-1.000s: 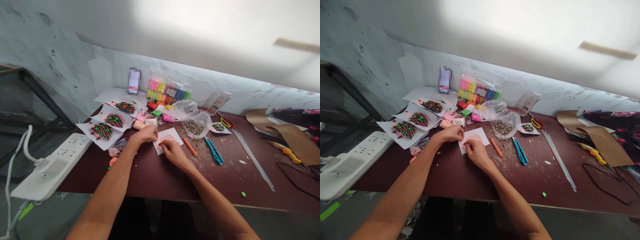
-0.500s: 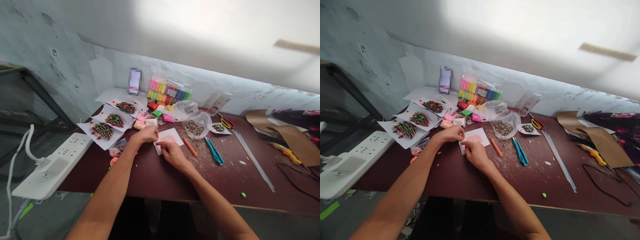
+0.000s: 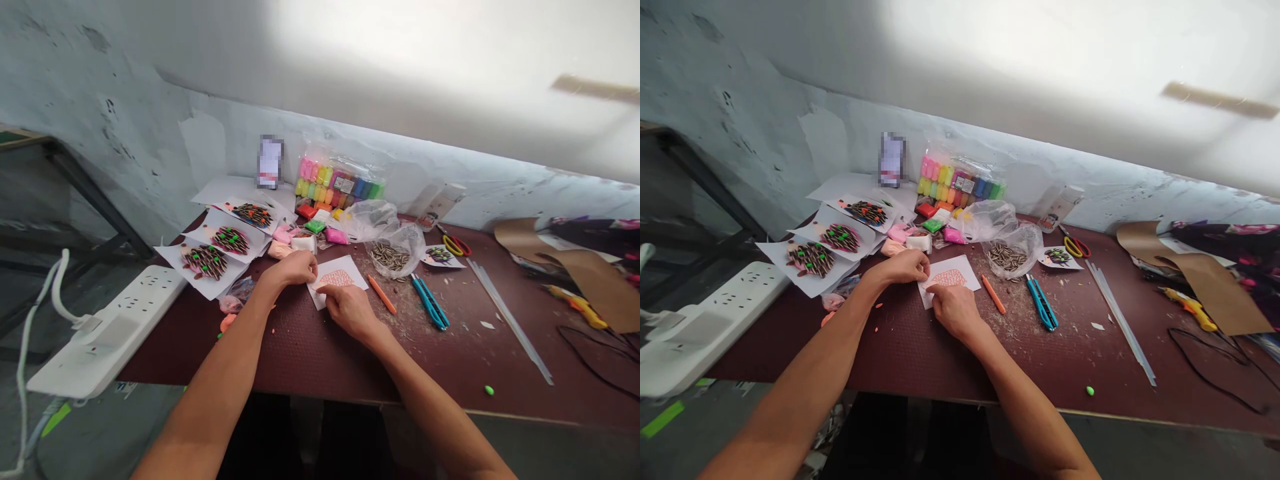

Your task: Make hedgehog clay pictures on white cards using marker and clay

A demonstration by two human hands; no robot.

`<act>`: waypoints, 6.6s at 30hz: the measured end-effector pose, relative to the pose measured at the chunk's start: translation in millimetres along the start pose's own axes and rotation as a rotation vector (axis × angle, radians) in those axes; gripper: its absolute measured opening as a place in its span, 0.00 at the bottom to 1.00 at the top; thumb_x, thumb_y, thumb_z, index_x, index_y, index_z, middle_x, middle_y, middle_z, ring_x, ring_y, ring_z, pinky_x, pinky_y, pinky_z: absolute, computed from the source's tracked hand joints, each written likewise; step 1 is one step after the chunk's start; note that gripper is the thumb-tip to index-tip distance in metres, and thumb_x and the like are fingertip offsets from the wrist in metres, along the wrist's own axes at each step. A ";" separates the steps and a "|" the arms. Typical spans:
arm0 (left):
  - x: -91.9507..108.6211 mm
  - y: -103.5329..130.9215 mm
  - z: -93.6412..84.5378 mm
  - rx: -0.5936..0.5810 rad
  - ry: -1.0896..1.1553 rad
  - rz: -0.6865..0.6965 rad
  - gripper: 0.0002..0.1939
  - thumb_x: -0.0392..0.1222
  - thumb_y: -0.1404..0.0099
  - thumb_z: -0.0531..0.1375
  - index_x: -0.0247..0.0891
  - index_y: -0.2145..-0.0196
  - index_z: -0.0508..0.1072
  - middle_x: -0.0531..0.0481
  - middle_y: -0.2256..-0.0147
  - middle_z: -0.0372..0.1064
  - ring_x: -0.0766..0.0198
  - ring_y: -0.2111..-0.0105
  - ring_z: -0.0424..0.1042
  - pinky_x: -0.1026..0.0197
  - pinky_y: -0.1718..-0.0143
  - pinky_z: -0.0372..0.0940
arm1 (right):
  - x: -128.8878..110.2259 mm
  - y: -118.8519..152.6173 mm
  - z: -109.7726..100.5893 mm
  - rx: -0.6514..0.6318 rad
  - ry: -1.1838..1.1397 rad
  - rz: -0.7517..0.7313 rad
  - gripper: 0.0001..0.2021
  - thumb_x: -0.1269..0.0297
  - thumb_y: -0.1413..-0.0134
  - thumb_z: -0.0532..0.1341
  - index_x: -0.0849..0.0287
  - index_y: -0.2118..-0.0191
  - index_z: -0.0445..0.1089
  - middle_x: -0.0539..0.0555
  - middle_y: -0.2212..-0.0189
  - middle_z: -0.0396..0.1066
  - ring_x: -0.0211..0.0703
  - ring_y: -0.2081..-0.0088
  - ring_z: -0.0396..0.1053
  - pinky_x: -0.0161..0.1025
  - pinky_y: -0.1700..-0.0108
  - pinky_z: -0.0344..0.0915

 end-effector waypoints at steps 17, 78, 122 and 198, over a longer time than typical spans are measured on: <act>-1.5 -0.3 -0.1 0.013 0.023 0.007 0.12 0.31 0.54 0.58 0.31 0.71 0.79 0.50 0.77 0.71 0.67 0.77 0.64 0.67 0.78 0.51 | -1.0 0.7 -0.7 0.004 -0.180 -0.051 0.18 0.74 0.43 0.55 0.55 0.52 0.78 0.54 0.65 0.80 0.43 0.65 0.75 0.35 0.60 0.63; -0.1 -0.1 1.3 0.024 0.144 0.074 0.13 0.36 0.53 0.56 0.31 0.70 0.77 0.53 0.79 0.66 0.67 0.78 0.61 0.64 0.77 0.49 | 28.8 -8.9 -13.3 0.117 -1.362 0.099 0.16 0.56 0.56 0.67 0.57 0.75 0.60 0.40 0.84 0.57 0.28 0.84 0.51 0.30 0.80 0.48; -14.0 -7.1 -1.2 0.229 0.317 0.056 0.10 0.40 0.48 0.57 0.32 0.71 0.74 0.55 0.77 0.63 0.68 0.76 0.60 0.66 0.75 0.51 | 23.1 -5.9 -2.6 0.209 -0.474 -0.033 0.13 0.62 0.38 0.55 0.60 0.70 0.71 0.52 0.73 0.72 0.40 0.70 0.64 0.35 0.65 0.58; -15.3 -5.0 4.6 -0.015 0.075 0.032 0.21 0.32 0.52 0.56 0.31 0.59 0.77 0.53 0.73 0.65 0.67 0.75 0.61 0.65 0.75 0.50 | -8.2 7.6 17.7 -0.163 0.241 -0.106 0.20 0.66 0.31 0.45 0.54 0.38 0.61 0.59 0.62 0.77 0.47 0.62 0.74 0.36 0.66 0.59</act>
Point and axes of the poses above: each hand's wrist, its own y-axis away from the middle knuckle, its own z-axis out of the palm, x = y × z, the point moved 5 cm from there along -y, towards the middle knuckle
